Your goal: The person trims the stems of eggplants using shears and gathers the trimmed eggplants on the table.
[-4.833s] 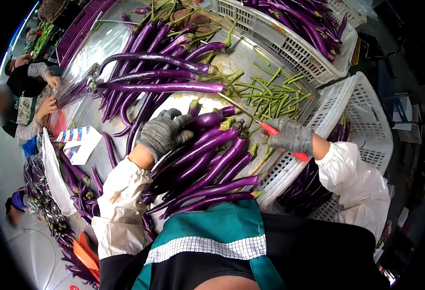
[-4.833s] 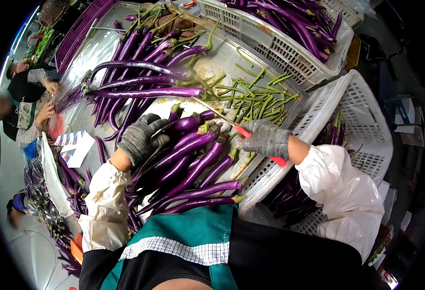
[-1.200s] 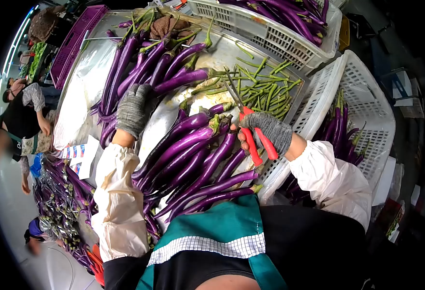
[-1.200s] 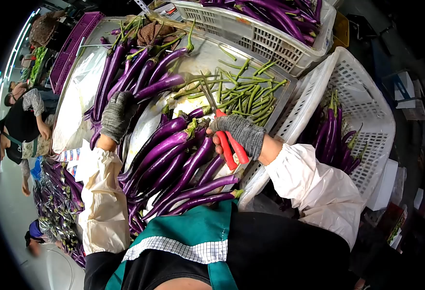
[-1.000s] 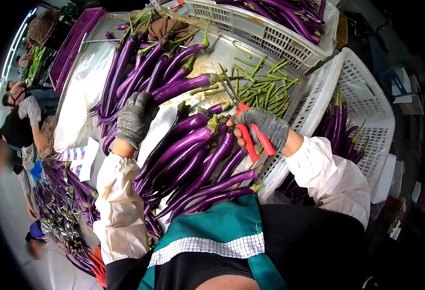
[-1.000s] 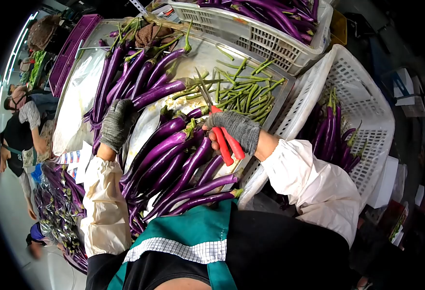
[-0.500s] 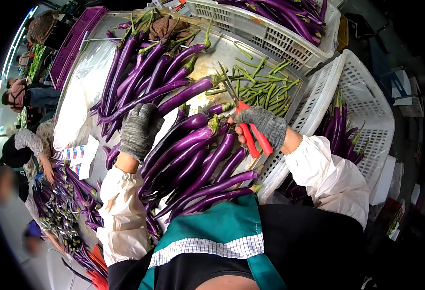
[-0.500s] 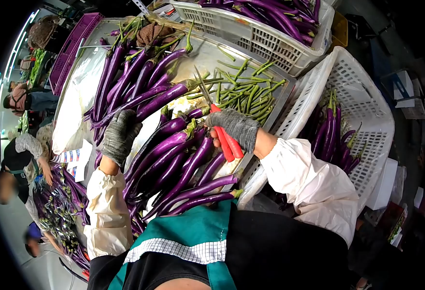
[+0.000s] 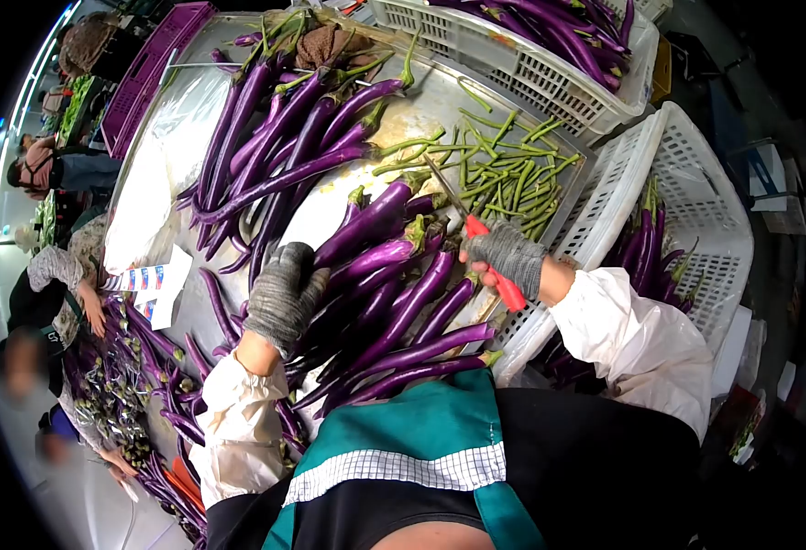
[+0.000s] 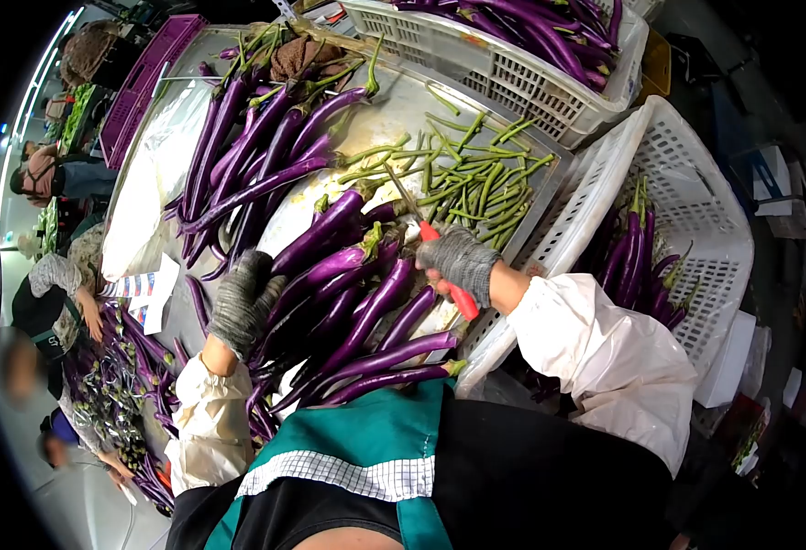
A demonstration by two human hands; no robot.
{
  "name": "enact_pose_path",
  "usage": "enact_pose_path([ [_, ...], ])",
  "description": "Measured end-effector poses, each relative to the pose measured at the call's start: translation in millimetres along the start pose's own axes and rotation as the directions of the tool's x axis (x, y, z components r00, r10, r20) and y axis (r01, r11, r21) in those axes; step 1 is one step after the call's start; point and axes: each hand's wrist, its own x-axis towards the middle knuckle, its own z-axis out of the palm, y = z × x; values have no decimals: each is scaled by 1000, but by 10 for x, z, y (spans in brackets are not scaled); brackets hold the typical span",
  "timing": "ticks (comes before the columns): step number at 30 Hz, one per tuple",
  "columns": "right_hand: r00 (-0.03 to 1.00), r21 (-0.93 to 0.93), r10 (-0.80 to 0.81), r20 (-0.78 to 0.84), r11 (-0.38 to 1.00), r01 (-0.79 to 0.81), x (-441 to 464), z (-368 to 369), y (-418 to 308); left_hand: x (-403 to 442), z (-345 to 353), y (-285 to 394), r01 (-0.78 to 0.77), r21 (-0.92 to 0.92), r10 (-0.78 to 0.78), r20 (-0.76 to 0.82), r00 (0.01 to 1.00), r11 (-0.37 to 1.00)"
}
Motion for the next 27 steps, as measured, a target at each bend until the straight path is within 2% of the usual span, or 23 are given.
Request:
enact_pose_path([
  [3, 996, -57, -84, -16, 995, 83, 181, -256, 130, -178, 23, 2, 86, -35, -85, 13, 996, 996],
  [4, 994, 10, -82, 67, 997, 82, 202, -349, 153, -208, -8, 47, 150, -62, -146, 71, 987, 987],
  [5, 994, 9, -78, 70, 997, 78, 122, -348, 109, -222, -14, 10, 155, -61, -151, 72, 986, 986],
  [7, 985, 39, 41, 168, 998, -48, -113, -331, -36, -199, -39, -162, -84, -52, 89, 108, 990, 995],
  [8, 977, 30, 49, 208, 998, -56, -122, -355, -19, -139, -54, -274, -136, -82, 142, 65, 988, 987],
  [9, 977, 30, 52, 208, 998, -59, -120, -358, 15, 5, -74, -427, -178, 25, 176, 53, 983, 984],
  [11, 969, 66, 50, 242, 995, -68, -74, -329, 78, 446, -48, -529, -72, 316, 148, -223, 964, 946],
  [12, 965, 56, 75, 250, 994, -92, -38, -325, 76, 669, -16, -566, -120, 522, 262, -206, 943, 845],
  [13, 966, 54, 73, 249, 995, -89, -43, -307, 64, 833, 39, -565, -114, 664, 267, -134, 954, 739],
  [14, 962, 61, 65, 265, 995, -84, -55, -285, 56, 951, 118, -599, -144, 722, 259, -51, 964, 677],
  [15, 958, 68, 58, 280, 995, -80, -65, -270, 51, 1058, 175, -606, -179, 707, 255, -2, 967, 684],
  [18, 952, 54, 57, 300, 996, -76, -101, -269, 17, 1254, 300, -560, -21, 702, 89, -61, 994, 712],
  [19, 946, 55, 53, 320, 996, -75, -116, -270, 14, 1240, 334, -559, -34, 696, 168, -126, 978, 717],
  [21, 946, 70, 31, 323, 996, -56, -115, -254, -5, 1166, 389, -549, -27, 628, 161, -157, 974, 777],
  [23, 957, -84, 92, 275, 994, -72, -107, -208, -54, 1085, 388, -515, -60, 498, 164, -167, 972, 865],
  [25, 963, -98, 41, 266, 995, -15, -75, -149, -61, 989, 369, -522, -115, 378, 200, -193, 961, 919],
  [27, 977, -144, 3, 211, 989, 29, -27, -89, -96, 897, 277, -413, -101, 332, 169, -185, 968, 938],
])
